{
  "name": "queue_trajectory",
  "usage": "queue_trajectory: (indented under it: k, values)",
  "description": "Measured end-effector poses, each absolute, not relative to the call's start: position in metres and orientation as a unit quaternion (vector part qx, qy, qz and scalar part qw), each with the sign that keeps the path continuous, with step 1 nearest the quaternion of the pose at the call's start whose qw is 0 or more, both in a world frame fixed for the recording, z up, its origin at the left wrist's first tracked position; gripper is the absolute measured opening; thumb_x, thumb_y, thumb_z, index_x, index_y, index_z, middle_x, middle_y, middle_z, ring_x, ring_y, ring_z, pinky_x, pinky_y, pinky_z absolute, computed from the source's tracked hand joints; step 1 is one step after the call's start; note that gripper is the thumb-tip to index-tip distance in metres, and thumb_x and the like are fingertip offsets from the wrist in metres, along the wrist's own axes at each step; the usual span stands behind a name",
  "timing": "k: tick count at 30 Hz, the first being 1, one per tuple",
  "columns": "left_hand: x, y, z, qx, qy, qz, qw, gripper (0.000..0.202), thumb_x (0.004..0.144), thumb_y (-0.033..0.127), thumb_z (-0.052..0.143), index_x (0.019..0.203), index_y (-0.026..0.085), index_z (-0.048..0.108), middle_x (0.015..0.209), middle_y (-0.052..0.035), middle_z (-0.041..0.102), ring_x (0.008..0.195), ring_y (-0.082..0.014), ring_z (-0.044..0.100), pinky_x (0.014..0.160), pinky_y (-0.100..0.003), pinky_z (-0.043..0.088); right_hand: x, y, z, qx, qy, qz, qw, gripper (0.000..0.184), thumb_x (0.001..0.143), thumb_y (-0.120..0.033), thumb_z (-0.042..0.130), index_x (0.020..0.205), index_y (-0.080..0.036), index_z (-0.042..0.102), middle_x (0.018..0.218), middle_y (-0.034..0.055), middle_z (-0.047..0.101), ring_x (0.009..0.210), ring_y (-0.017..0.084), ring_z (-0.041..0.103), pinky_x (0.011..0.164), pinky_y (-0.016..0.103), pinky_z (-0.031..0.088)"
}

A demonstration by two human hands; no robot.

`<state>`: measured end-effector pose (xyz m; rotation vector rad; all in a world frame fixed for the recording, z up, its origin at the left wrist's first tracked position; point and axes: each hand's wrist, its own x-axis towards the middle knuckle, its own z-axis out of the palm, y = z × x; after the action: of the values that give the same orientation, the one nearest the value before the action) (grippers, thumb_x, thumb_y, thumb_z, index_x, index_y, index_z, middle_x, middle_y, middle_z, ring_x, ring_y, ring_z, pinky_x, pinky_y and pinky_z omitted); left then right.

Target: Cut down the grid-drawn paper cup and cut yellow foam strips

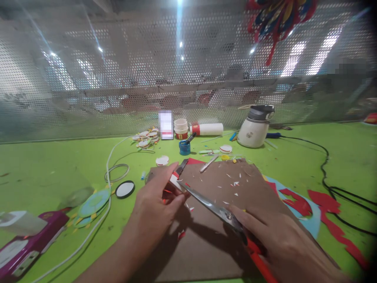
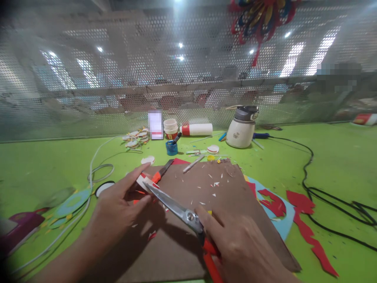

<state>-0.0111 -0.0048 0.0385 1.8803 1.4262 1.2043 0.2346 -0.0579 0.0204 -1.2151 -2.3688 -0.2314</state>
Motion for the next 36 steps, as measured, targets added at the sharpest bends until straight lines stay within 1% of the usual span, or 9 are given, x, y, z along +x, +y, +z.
queue_trajectory:
  k: [5,10,12,16,20,25,28,33,36]
  values:
    - [-0.0123,-0.0039,0.0374,0.693,0.524,0.441,0.226,0.054,0.082,0.024,0.067,0.135,0.021,0.059,0.093,-0.0052,0.075,0.074,-0.0181,0.070,0.071,-0.032,0.058,0.2349,-0.0571,0.0211,-0.448,-0.857,-0.089,0.239,0.058,0.065,-0.004,0.039,0.113,-0.013,0.071,0.087,0.0121,0.079,0.065,0.027,0.076,0.049,0.040,0.062]
    - [-0.0147,-0.0005,0.0316,0.698,0.508,0.440,0.248,0.057,0.083,0.023,0.068,0.139,0.023,0.055,0.095,-0.0049,0.075,0.073,-0.0186,0.070,0.071,-0.034,0.060,0.2375,-0.0580,0.0185,-0.458,-0.856,-0.078,0.227,0.059,0.063,-0.006,0.041,0.113,-0.014,0.071,0.093,0.0129,0.079,0.069,0.026,0.077,0.054,0.038,0.064]
    - [-0.0147,0.0000,0.0307,0.695,0.512,0.441,0.245,0.056,0.083,0.024,0.068,0.138,0.023,0.056,0.091,-0.0045,0.075,0.071,-0.0189,0.070,0.070,-0.035,0.060,0.2380,-0.0587,0.0173,-0.465,-0.855,-0.066,0.221,0.060,0.064,-0.006,0.041,0.115,-0.016,0.071,0.094,0.0125,0.080,0.072,0.025,0.077,0.056,0.037,0.064]
    - [-0.0134,-0.0001,0.0322,0.690,0.514,0.452,0.237,0.055,0.081,0.024,0.069,0.136,0.023,0.059,0.094,-0.0056,0.075,0.071,-0.0190,0.069,0.069,-0.035,0.060,0.2384,-0.0594,0.0163,-0.474,-0.853,-0.032,0.215,0.061,0.068,-0.006,0.042,0.122,-0.020,0.069,0.095,0.0102,0.079,0.078,0.026,0.077,0.062,0.038,0.065]
    - [-0.0135,-0.0009,0.0332,0.684,0.498,0.465,0.260,0.054,0.081,0.022,0.068,0.135,0.025,0.060,0.094,-0.0049,0.074,0.072,-0.0183,0.069,0.070,-0.035,0.059,0.2392,-0.0588,0.0169,-0.479,-0.852,-0.006,0.211,0.057,0.071,-0.007,0.044,0.120,-0.019,0.070,0.089,0.0097,0.078,0.075,0.026,0.077,0.061,0.038,0.065]
    - [-0.0133,-0.0018,0.0330,0.685,0.493,0.467,0.265,0.053,0.083,0.022,0.067,0.135,0.024,0.059,0.100,-0.0064,0.074,0.073,-0.0177,0.068,0.071,-0.034,0.059,0.2375,-0.0577,0.0155,-0.478,-0.851,-0.011,0.218,0.056,0.072,-0.007,0.045,0.122,-0.019,0.069,0.094,0.0106,0.078,0.083,0.028,0.077,0.067,0.041,0.066]
    - [-0.0130,-0.0016,0.0325,0.688,0.496,0.461,0.261,0.054,0.084,0.022,0.065,0.137,0.024,0.058,0.098,-0.0069,0.074,0.072,-0.0181,0.068,0.069,-0.035,0.059,0.2369,-0.0582,0.0147,-0.480,-0.849,-0.004,0.221,0.057,0.072,-0.008,0.045,0.121,-0.019,0.070,0.096,0.0104,0.079,0.081,0.027,0.077,0.065,0.039,0.066]
    - [-0.0134,-0.0013,0.0326,0.703,0.501,0.444,0.240,0.053,0.085,0.024,0.064,0.138,0.024,0.056,0.111,-0.0094,0.072,0.075,-0.0179,0.068,0.072,-0.035,0.059,0.2407,-0.0598,0.0163,-0.486,-0.850,0.027,0.201,0.059,0.076,-0.007,0.044,0.128,-0.022,0.066,0.100,0.0098,0.078,0.088,0.028,0.077,0.070,0.043,0.065]
    - [-0.0137,-0.0020,0.0333,0.707,0.509,0.436,0.226,0.052,0.086,0.024,0.064,0.137,0.025,0.057,0.114,-0.0097,0.072,0.079,-0.0191,0.068,0.074,-0.035,0.059,0.2417,-0.0607,0.0155,-0.492,-0.848,0.058,0.190,0.060,0.076,-0.006,0.045,0.130,-0.023,0.064,0.100,0.0089,0.078,0.088,0.028,0.076,0.071,0.044,0.064]
